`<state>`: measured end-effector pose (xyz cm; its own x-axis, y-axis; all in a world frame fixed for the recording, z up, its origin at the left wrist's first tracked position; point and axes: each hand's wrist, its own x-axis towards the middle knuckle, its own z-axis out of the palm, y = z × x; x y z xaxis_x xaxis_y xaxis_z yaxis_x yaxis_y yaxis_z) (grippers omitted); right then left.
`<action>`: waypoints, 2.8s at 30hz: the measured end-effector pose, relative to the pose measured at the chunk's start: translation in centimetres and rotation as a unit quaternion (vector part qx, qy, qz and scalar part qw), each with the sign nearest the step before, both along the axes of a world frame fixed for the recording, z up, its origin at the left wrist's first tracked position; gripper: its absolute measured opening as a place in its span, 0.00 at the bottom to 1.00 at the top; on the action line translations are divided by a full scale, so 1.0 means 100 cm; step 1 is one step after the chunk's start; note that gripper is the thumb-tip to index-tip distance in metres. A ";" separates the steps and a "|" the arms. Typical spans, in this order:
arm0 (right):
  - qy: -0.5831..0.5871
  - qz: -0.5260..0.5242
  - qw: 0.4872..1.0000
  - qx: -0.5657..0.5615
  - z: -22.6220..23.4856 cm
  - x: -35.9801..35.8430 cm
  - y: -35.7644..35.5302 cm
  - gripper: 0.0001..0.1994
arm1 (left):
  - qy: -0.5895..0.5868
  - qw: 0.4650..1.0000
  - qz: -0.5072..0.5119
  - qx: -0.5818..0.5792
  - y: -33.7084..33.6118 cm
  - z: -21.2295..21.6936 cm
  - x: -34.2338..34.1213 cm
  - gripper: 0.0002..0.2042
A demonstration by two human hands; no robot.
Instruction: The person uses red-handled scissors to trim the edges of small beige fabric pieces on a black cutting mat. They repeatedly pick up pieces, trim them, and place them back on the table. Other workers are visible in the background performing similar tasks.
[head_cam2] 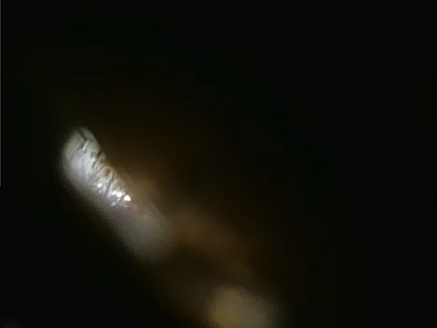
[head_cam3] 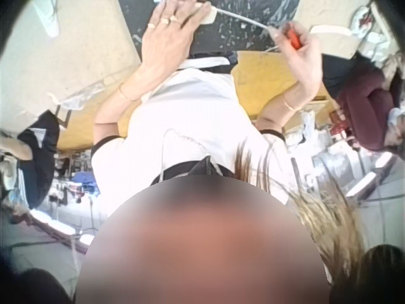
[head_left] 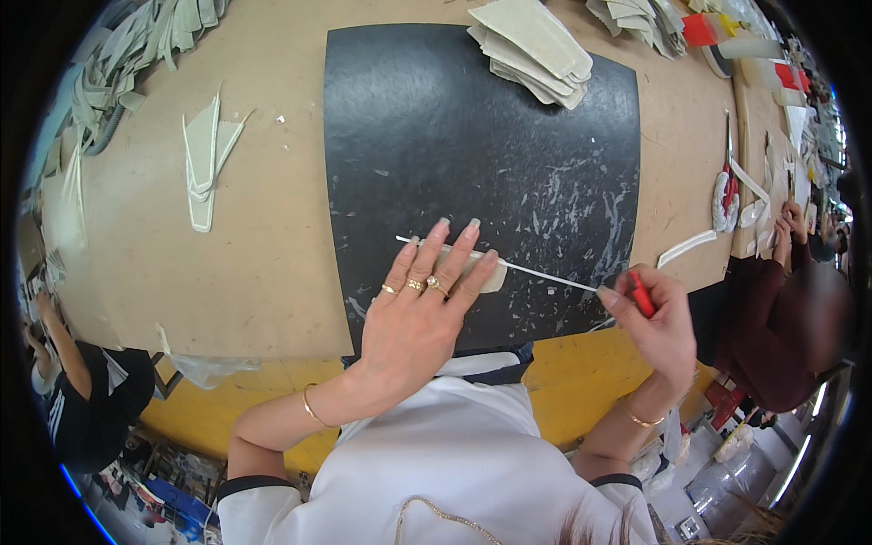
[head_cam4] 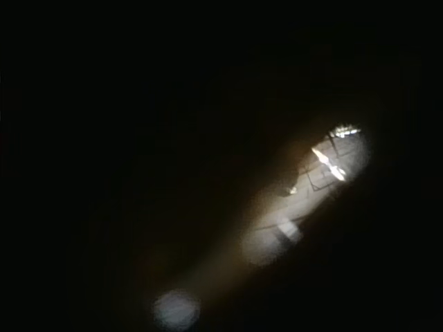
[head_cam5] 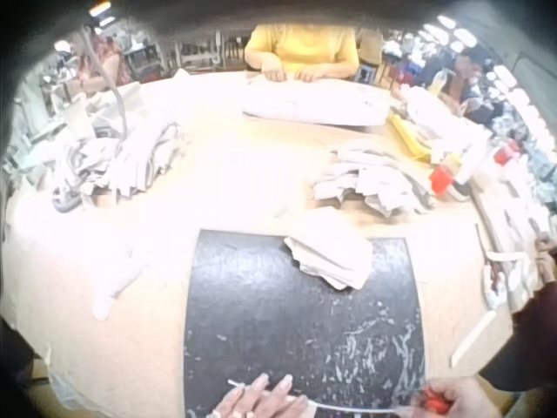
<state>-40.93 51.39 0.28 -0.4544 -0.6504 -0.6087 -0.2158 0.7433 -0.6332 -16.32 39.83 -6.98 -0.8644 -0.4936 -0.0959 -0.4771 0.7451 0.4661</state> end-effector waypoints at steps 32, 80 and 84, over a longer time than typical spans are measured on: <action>0.247 0.360 0.893 -0.110 -0.025 0.055 -0.111 0.14 | 0.096 0.993 0.039 -0.054 -0.035 -0.009 0.013 0.21; 0.325 0.307 0.868 -0.214 -0.040 0.085 -0.075 0.16 | 0.108 0.993 -0.025 0.026 -0.058 -0.005 0.013 0.25; 0.367 0.305 0.848 -0.229 -0.046 0.089 -0.069 0.15 | 0.111 0.993 -0.025 0.031 -0.060 -0.004 0.012 0.25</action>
<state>-32.01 44.50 -4.34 -0.0958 -0.9928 0.0720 -0.9332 0.0644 -0.3535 -15.14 33.84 -7.38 -0.8907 -0.4489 0.0717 -0.3206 0.7322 0.6009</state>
